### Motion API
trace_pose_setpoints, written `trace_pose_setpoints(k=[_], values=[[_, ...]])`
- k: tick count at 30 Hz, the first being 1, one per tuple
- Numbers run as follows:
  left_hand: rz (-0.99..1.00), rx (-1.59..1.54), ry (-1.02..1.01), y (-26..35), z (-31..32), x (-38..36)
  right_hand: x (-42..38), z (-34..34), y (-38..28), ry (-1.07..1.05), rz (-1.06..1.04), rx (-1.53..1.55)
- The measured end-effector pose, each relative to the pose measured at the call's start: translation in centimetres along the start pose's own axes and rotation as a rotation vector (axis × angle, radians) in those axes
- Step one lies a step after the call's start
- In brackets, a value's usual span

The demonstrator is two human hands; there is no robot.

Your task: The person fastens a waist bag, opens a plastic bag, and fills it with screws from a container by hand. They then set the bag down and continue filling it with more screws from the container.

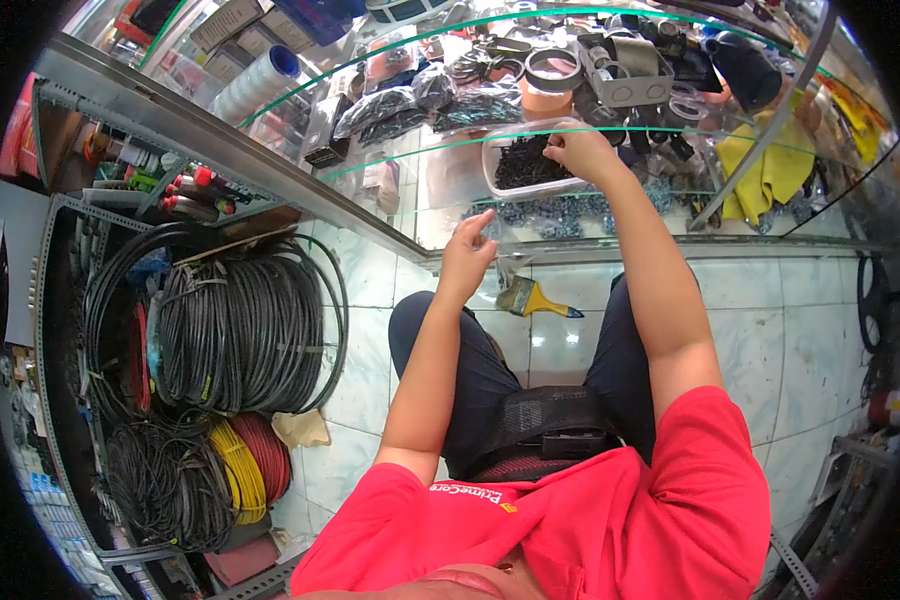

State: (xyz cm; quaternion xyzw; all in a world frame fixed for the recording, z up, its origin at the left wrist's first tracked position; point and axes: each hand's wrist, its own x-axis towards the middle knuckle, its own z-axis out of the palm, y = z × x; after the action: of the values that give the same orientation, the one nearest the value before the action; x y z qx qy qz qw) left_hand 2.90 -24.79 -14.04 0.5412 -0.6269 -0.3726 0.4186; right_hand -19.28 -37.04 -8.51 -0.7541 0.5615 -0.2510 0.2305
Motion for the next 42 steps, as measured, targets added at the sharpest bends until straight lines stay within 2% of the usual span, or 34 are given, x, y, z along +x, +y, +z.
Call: trace_pose_setpoints(k=[3, 6, 8, 10, 12, 14, 15, 17, 19, 21, 23, 27, 28, 29, 33, 36, 38, 39, 40, 41, 42], values=[[0.032, 0.066, -0.008, -0.2, 0.0, 0.1, -0.6, -0.4, -1.0, 0.056, -0.089, 0.023], [0.025, 0.040, -0.006, -0.1, 0.2, 0.1, -1.8, -0.2, -3.5, -0.062, -0.047, 0.117], [0.008, 0.011, 0.003, -0.1, 0.2, 0.2, -2.3, 1.2, -4.5, -0.124, -0.244, 0.090], [-0.010, -0.016, 0.010, 0.1, 0.1, 0.2, -3.2, 3.1, -5.5, -0.196, -0.266, 0.030], [-0.087, -0.201, -0.009, 0.6, -0.1, 0.2, -3.9, 4.3, -6.1, -0.389, -0.169, 0.169], [-0.100, -0.257, -0.028, 1.1, -0.5, 0.1, -3.7, 5.5, -5.7, -0.700, 0.016, 0.509], [-0.114, -0.313, -0.043, 1.4, -0.7, 0.1, -3.8, 6.1, -5.4, -0.698, 0.016, 0.510], [-0.143, -0.347, -0.056, 1.4, -0.9, -0.1, -4.0, 7.0, -4.8, -0.834, 0.404, 1.101], [-0.169, -0.381, -0.064, 1.4, -1.1, 0.0, -4.0, 7.6, -4.4, -0.838, 0.463, 1.189], [-0.113, -0.318, -0.048, 1.4, -1.2, -0.2, -4.0, 8.4, -4.1, -0.847, 0.525, 1.277], [-0.095, -0.313, -0.043, 1.3, -1.0, -0.2, -3.8, 8.9, -3.8, -0.911, 0.596, 1.476], [-0.061, -0.228, -0.037, 1.9, -1.1, -0.3, -4.2, 9.5, -3.6, -0.827, 0.600, 1.290], [-0.060, -0.228, -0.038, 1.5, -1.2, -0.3, -3.9, 9.9, -3.4, -0.793, 0.483, 0.954], [-0.030, -0.093, -0.044, 1.1, -1.4, -0.2, -3.7, 10.2, -3.2, -0.745, 0.365, 0.621], [0.030, 0.274, -0.013, 0.5, -1.4, -0.6, -3.7, 9.0, -3.8, -0.720, 0.439, 0.489], [0.052, 0.391, 0.040, -0.8, -0.9, -0.4, -3.6, 8.9, -3.8, -0.789, 0.410, 0.360], [0.078, 0.351, 0.074, -0.8, -0.4, -0.3, -4.7, 7.0, -5.5, -0.695, 0.223, 0.271], [0.102, 0.312, 0.108, -0.8, -0.3, -0.2, -4.7, 5.8, -5.8, -0.693, 0.223, 0.271], [0.102, 0.312, 0.108, -0.4, -0.3, -0.1, -4.4, 4.5, -5.9, -0.741, 0.137, 0.340], [0.006, 0.213, 0.054, 0.0, -0.3, -0.1, -4.1, 3.3, -5.8, -0.789, 0.050, 0.408], [-0.090, 0.114, 0.001, 0.4, -0.3, -0.1, -3.5, 1.9, -5.5, -0.750, -0.001, 0.428]])
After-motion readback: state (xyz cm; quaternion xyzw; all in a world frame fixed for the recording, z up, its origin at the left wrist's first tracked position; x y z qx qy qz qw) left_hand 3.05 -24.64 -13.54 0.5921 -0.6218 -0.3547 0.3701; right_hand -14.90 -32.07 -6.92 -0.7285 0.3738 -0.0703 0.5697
